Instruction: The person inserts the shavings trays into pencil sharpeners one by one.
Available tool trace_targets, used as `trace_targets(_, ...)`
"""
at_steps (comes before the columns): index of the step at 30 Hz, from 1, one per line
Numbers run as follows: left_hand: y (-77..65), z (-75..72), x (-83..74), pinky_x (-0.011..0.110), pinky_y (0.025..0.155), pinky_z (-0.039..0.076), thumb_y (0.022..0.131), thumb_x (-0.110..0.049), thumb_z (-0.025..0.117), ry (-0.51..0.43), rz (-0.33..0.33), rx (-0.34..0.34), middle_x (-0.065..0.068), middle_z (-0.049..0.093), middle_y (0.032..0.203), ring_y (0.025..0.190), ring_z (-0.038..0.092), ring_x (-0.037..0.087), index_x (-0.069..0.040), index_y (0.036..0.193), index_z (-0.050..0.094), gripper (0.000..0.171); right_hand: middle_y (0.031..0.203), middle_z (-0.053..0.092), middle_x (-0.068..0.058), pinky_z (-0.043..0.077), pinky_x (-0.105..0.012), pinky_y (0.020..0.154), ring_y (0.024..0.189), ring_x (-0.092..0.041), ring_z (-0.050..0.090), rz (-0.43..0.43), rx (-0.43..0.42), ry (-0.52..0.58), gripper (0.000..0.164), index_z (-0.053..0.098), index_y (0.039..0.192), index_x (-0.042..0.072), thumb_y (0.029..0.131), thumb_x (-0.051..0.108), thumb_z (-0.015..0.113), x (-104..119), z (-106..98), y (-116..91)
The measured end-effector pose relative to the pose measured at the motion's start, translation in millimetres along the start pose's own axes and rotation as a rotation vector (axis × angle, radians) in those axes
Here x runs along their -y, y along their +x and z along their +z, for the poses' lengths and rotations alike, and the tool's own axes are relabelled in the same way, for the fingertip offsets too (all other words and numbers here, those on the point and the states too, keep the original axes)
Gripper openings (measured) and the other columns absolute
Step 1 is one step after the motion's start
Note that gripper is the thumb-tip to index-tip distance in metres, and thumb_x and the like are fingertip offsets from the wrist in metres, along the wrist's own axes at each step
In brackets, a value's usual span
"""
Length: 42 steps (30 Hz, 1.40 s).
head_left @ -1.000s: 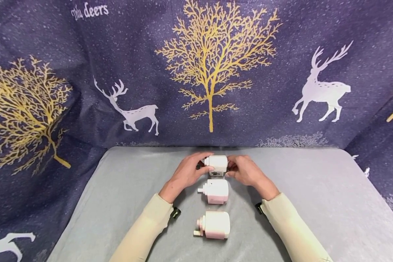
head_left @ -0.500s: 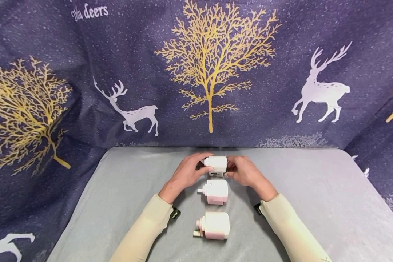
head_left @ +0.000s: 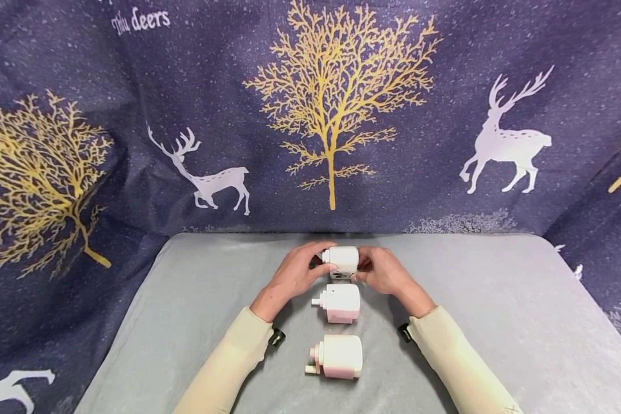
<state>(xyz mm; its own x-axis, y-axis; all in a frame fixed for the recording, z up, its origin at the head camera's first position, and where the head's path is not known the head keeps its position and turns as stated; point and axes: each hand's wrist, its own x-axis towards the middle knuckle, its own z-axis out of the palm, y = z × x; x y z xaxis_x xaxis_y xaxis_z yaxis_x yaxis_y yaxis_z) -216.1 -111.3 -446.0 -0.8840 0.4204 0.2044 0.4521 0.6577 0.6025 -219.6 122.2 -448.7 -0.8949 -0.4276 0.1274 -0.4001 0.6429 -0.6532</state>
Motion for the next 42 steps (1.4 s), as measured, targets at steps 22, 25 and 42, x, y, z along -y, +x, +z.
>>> trace_targets(22, -1.6, -2.0, 1.4, 0.028, 0.074, 0.052, 0.089, -0.044, 0.066, 0.002, 0.005, 0.004, -0.009, 0.060, 0.123, 0.089, 0.059, 0.004, -0.029, 0.140, 0.054, 0.054, 0.084, 0.068, -0.002, 0.055, -0.033, 0.074, 0.075, -0.013, 0.063, -0.001, 0.004, 0.003, 0.027, 0.067, 0.096, 0.007, 0.074, 0.007, 0.081, 1.7, 2.6, 1.1)
trace_targets(25, -1.5, -1.7, 1.6, 0.028, 0.074, 0.052, 0.089, -0.043, 0.066, -0.001, 0.003, 0.010, -0.009, 0.059, 0.123, 0.088, 0.059, 0.005, -0.029, 0.140, 0.054, 0.054, 0.083, 0.067, 0.000, 0.055, -0.033, 0.074, 0.074, -0.012, 0.063, -0.003, 0.000, -0.004, 0.027, 0.067, 0.096, 0.008, 0.074, 0.007, 0.081, 1.2, 3.1, 0.3)
trace_targets(42, -2.5, 0.2, 0.5, 0.030, 0.075, 0.052, 0.091, -0.043, 0.064, 0.013, 0.001, 0.019, -0.008, 0.057, 0.128, 0.090, 0.059, 0.006, -0.028, 0.142, 0.052, 0.055, 0.084, 0.067, -0.001, 0.055, -0.032, 0.073, 0.076, -0.013, 0.063, -0.003, 0.000, -0.006, 0.027, 0.066, 0.097, 0.007, 0.075, 0.005, 0.080, 0.8, 3.0, -2.6)
